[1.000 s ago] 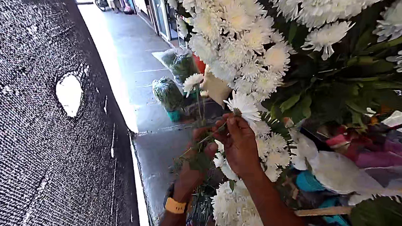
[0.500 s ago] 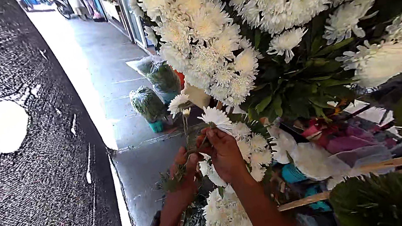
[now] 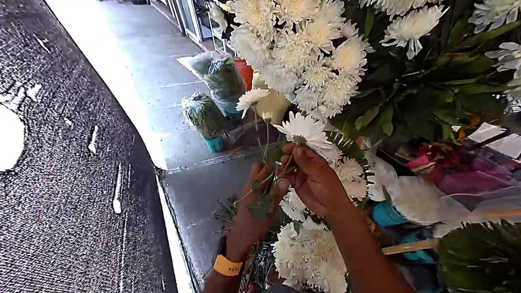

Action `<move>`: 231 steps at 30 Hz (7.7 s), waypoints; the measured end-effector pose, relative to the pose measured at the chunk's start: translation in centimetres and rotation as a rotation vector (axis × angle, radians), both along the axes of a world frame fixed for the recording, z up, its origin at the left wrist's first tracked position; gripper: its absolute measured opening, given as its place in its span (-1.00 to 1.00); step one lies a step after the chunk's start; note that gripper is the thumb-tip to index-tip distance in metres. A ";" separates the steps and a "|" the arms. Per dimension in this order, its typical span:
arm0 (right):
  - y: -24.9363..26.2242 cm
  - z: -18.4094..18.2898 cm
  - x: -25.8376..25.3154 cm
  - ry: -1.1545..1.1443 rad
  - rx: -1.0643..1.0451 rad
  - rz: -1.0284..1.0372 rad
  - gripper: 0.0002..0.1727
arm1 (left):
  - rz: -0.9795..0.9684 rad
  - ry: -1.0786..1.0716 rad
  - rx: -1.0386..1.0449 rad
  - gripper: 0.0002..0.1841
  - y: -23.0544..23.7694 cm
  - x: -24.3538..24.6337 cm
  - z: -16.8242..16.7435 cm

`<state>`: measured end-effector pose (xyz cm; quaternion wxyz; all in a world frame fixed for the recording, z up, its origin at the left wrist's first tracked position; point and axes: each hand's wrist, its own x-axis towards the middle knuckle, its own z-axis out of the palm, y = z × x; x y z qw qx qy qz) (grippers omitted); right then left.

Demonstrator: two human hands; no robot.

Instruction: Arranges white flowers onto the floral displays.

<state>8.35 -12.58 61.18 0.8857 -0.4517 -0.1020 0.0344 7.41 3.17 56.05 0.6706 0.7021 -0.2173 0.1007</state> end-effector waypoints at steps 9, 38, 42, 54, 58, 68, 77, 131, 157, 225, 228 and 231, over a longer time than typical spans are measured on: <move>0.6 -0.2 -0.8 0.036 -0.061 -0.046 -0.76 | 0.082 0.033 -0.140 -0.41 -0.6 -1.2 -1.6; -7.7 11.2 14.9 -0.278 -0.642 -1.296 -0.53 | 0.191 0.101 -0.257 -0.88 4.9 -2.4 -2.3; -5.8 10.4 16.6 -0.064 -0.865 -1.400 -0.61 | 0.206 0.122 -0.255 -0.88 5.2 -2.5 -2.5; -5.4 10.5 17.9 0.074 -1.115 -1.300 -0.52 | 0.245 0.151 -0.214 -0.81 4.6 -1.7 -3.1; -5.4 10.8 18.4 0.111 -1.192 -1.280 -0.52 | 0.246 0.118 -0.203 -0.68 4.1 -1.3 -2.8; -6.5 12.5 15.9 0.104 -1.337 -1.046 -0.16 | 0.268 0.025 -0.188 -0.50 3.7 -2.0 -1.6; -3.5 7.9 6.7 -0.435 -1.186 -0.798 -0.50 | 0.333 -0.165 -0.003 -0.50 4.9 -3.1 -0.6; -5.2 7.7 5.0 -0.423 -0.373 -0.721 -0.79 | 0.104 -0.187 -0.161 -0.75 1.9 4.3 -2.3; -14.1 24.0 21.1 -1.074 -1.702 -2.049 -0.88 | 0.123 -0.071 -0.192 -0.90 6.4 3.6 -7.0; -6.0 15.1 8.6 -0.869 -0.574 -1.030 -0.87 | 0.130 -0.180 -0.201 -0.82 4.9 4.4 -2.1; -7.1 21.5 12.4 -1.140 -0.803 -1.335 -0.83 | 0.143 -0.159 -0.202 -0.86 6.4 5.0 -3.2; -7.3 25.0 15.2 -1.145 -1.192 -1.670 -0.83 | 0.131 -0.154 -0.188 -0.89 7.7 5.6 -4.1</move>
